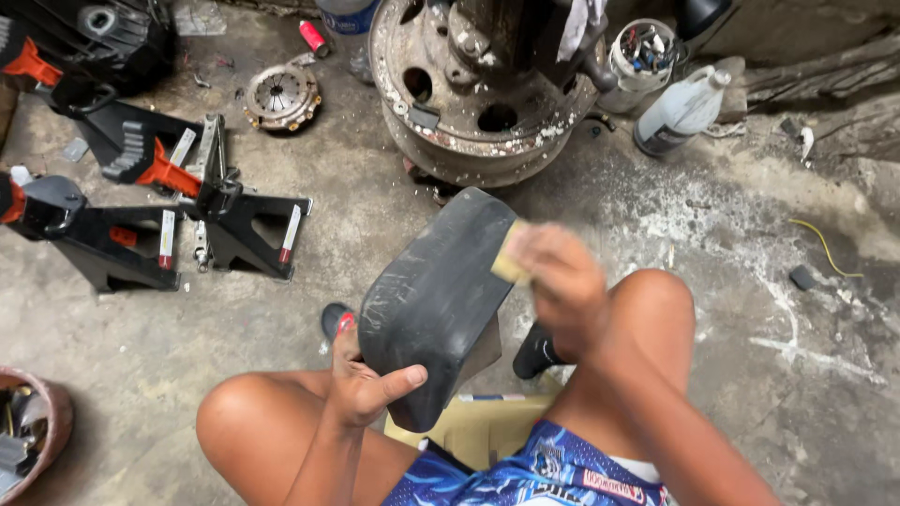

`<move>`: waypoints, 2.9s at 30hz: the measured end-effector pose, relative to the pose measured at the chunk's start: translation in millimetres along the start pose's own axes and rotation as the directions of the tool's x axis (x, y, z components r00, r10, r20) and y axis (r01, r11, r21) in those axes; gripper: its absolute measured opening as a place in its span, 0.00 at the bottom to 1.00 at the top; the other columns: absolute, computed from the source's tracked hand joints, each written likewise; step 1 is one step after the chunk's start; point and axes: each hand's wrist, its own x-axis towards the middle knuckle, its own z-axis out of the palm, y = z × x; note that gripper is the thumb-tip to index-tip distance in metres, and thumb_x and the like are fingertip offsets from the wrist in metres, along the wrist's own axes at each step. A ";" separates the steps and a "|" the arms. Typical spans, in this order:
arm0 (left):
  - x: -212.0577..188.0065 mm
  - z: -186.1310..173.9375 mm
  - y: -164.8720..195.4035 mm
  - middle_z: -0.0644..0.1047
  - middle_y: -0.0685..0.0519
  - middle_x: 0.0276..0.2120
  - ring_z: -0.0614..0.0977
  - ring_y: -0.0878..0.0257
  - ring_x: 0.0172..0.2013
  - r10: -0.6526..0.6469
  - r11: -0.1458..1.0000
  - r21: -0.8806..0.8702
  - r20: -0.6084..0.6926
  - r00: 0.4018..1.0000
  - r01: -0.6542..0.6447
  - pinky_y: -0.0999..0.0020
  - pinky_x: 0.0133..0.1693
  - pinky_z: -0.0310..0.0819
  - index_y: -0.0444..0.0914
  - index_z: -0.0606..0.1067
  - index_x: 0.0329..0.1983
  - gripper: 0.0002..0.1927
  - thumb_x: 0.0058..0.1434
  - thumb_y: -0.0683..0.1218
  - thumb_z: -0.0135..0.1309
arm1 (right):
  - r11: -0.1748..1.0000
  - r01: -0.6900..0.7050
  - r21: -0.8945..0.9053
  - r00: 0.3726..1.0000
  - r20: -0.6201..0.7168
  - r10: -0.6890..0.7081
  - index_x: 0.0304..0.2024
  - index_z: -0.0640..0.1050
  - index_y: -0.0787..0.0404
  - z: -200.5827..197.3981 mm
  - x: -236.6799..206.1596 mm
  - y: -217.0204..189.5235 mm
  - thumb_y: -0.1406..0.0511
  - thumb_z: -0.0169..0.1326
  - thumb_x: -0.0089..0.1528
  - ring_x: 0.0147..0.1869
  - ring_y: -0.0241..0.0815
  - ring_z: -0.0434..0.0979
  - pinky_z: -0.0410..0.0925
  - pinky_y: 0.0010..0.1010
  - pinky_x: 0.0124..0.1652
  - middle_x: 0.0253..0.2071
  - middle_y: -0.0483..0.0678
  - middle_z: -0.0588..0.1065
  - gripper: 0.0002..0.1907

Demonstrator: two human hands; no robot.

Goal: The person sits on a low stool and sands a black plastic mud flap with a yellow sanding block. They hold the flap with one hand and rub the sanding block over its surface, turning the flap to work different areas.

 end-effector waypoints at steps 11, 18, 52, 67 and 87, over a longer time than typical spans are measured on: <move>149.2 -55.4 18.8 0.83 0.48 0.43 0.83 0.61 0.43 0.089 0.991 0.092 0.115 0.989 -0.100 0.64 0.50 0.78 0.29 0.80 0.48 0.24 0.45 0.37 0.68 | 0.977 -0.116 -0.181 0.980 -0.180 0.083 0.46 0.82 0.69 25.7 98.1 104.2 0.83 0.50 0.54 0.56 0.56 0.81 0.74 0.42 0.57 0.48 0.57 0.79 0.20; 193.0 -68.4 -6.1 0.84 0.47 0.43 0.84 0.60 0.43 0.073 0.980 0.181 0.074 0.995 -0.085 0.65 0.49 0.78 0.28 0.81 0.45 0.21 0.47 0.39 0.68 | 0.989 0.119 0.084 0.993 0.004 -0.120 0.43 0.82 0.66 67.9 98.5 91.3 0.78 0.54 0.57 0.56 0.52 0.82 0.74 0.40 0.59 0.46 0.55 0.81 0.14; 228.3 -84.6 -25.9 0.81 0.49 0.46 0.82 0.61 0.47 0.064 0.948 0.306 0.091 0.994 -0.089 0.65 0.50 0.77 0.29 0.81 0.44 0.19 0.49 0.40 0.68 | 0.997 -0.071 0.026 0.997 -0.018 0.072 0.56 0.78 0.64 95.7 95.9 134.0 0.82 0.47 0.55 0.68 0.57 0.75 0.66 0.46 0.66 0.58 0.58 0.78 0.28; 235.7 -56.6 -18.1 0.81 0.48 0.50 0.82 0.59 0.51 -0.015 0.844 0.519 0.277 0.961 -0.136 0.66 0.53 0.75 0.31 0.81 0.46 0.18 0.50 0.40 0.67 | 0.979 -0.062 0.193 0.989 0.144 0.034 0.57 0.79 0.60 99.2 79.9 142.9 0.81 0.52 0.56 0.72 0.54 0.71 0.64 0.42 0.71 0.62 0.54 0.75 0.28; 230.1 -53.2 -13.0 0.81 0.45 0.51 0.73 0.42 0.69 0.017 0.805 0.535 0.411 0.912 -0.256 0.51 0.68 0.61 0.31 0.81 0.39 0.14 0.48 0.40 0.64 | 0.959 -0.284 -0.018 0.956 0.072 0.284 0.59 0.77 0.62 94.4 82.2 218.6 0.83 0.50 0.55 0.71 0.53 0.74 0.63 0.45 0.71 0.61 0.55 0.76 0.30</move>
